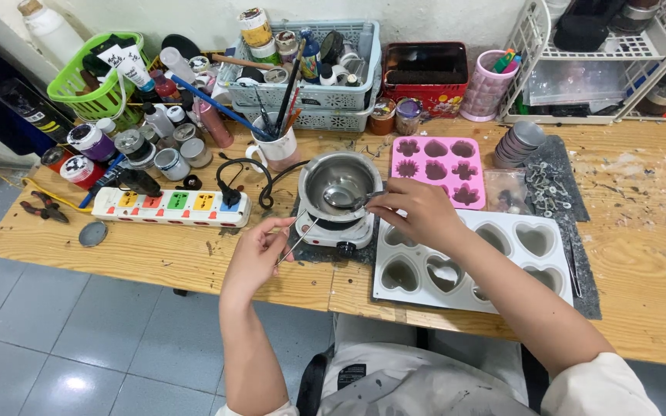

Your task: The recorder pours melted wax into heart-shaped molds and prepares metal wick tabs.

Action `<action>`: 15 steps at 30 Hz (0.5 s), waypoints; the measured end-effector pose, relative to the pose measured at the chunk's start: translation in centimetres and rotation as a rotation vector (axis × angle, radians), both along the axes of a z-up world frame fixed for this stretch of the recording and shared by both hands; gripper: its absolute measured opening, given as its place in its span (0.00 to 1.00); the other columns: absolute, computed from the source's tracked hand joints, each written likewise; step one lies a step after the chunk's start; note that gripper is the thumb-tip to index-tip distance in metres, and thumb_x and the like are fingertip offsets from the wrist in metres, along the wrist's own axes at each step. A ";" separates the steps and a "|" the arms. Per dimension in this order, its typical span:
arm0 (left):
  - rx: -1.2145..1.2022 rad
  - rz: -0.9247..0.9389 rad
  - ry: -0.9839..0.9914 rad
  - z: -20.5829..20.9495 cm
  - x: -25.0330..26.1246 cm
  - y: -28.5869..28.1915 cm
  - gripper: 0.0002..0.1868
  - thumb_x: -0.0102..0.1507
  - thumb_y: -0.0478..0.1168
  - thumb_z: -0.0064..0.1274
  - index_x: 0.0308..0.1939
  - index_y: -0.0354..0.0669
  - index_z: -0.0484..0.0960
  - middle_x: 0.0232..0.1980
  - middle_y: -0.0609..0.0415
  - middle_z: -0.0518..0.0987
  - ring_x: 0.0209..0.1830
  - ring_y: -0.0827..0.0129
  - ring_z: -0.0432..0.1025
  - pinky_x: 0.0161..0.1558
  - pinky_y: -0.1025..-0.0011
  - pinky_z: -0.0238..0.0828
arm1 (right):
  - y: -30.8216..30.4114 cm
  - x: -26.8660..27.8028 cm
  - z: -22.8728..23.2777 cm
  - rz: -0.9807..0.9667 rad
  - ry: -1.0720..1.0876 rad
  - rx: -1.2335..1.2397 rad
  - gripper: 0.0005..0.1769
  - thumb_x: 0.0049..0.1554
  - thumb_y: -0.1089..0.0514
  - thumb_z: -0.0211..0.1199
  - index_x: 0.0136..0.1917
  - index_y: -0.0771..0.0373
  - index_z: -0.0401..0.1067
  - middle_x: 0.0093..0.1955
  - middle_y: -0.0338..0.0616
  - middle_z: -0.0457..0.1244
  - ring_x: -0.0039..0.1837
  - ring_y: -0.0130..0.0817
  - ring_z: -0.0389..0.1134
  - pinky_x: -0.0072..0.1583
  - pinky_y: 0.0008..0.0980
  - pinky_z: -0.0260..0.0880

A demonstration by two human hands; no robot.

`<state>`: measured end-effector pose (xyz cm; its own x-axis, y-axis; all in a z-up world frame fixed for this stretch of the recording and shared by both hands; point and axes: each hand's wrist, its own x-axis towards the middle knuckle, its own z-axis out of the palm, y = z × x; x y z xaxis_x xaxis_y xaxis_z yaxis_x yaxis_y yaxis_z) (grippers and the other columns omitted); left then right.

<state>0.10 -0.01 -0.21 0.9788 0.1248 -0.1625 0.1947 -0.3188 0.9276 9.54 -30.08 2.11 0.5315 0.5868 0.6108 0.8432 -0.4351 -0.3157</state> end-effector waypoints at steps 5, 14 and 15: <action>-0.006 -0.008 -0.008 0.0 0.0 0.1 0.17 0.69 0.39 0.46 0.61 0.48 0.81 0.24 0.60 0.78 0.23 0.83 0.68 0.21 0.80 0.59 | -0.1 -0.1 0.8 0.026 0.041 -0.028 0.10 0.52 0.51 0.72 0.47 0.52 0.82 0.38 0.38 0.63 0.39 0.37 0.67 0.39 0.38 0.67; -0.016 -0.001 0.008 0.6 -0.3 -0.1 0.17 0.69 0.39 0.46 0.61 0.48 0.81 0.23 0.60 0.78 0.18 0.82 0.62 0.20 0.79 0.57 | 0.2 0.7 -1.0 0.025 0.175 -0.005 0.08 0.53 0.53 0.72 0.49 0.51 0.83 0.38 0.40 0.62 0.38 0.37 0.66 0.40 0.37 0.65; -0.024 -0.002 -0.008 0.6 -0.2 -0.1 0.17 0.69 0.39 0.46 0.60 0.47 0.82 0.23 0.60 0.78 0.19 0.83 0.64 0.20 0.79 0.58 | 0.2 0.8 -1.1 0.043 0.176 0.012 0.08 0.54 0.54 0.72 0.49 0.52 0.82 0.39 0.40 0.62 0.39 0.36 0.66 0.41 0.37 0.66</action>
